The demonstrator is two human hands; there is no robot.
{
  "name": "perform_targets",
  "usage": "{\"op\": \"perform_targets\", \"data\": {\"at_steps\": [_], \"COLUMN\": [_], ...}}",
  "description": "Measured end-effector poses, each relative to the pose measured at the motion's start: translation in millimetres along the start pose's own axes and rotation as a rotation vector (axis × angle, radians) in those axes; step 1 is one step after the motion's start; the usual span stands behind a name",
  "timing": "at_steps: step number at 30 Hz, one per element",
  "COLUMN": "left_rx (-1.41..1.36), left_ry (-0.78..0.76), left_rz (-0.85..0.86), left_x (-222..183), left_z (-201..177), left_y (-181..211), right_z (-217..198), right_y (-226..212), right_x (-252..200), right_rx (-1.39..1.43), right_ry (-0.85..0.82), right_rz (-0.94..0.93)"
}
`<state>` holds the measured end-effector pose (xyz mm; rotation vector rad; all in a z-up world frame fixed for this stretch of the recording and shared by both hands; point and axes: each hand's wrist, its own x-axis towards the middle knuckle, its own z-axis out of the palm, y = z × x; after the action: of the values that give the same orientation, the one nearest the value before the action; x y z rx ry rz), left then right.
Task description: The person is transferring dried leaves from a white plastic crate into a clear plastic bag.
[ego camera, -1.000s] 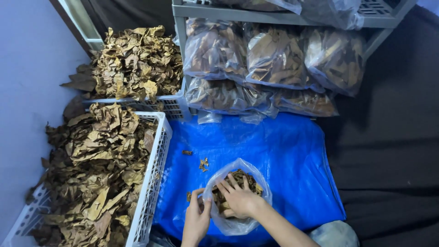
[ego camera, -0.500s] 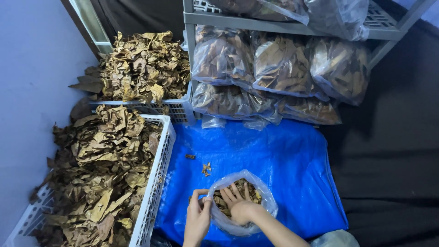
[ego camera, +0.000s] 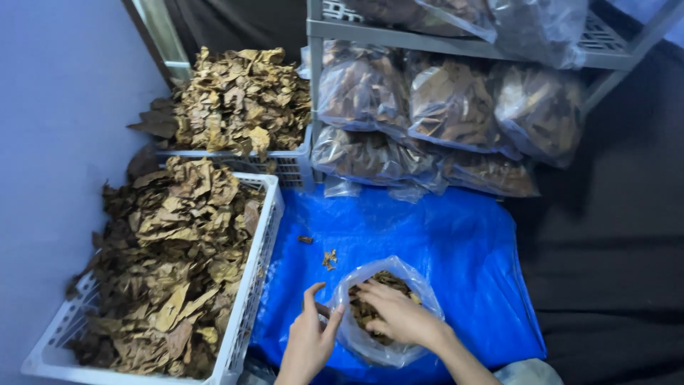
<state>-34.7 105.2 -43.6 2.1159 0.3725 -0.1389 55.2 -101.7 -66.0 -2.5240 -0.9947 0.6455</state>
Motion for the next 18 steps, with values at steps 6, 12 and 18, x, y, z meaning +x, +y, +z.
{"op": "perform_targets", "data": {"at_steps": [6,12,18], "left_rx": [0.125,0.365,0.741], "left_ry": [0.323,0.792,0.423], "left_rz": [0.059,0.256,-0.113], "left_x": [-17.7,-12.6,25.4], "left_z": [-60.6,-124.6,-165.9], "left_y": [-38.5,-115.4,-193.2], "right_z": [-48.0,-49.6,-8.8], "right_y": [-54.3,-123.5,-157.0], "right_x": [-15.9,26.1,138.4], "right_rx": [-0.069,-0.079,-0.262], "right_ry": [0.205,0.139,0.15], "right_rz": [0.141,-0.18,-0.507]}}
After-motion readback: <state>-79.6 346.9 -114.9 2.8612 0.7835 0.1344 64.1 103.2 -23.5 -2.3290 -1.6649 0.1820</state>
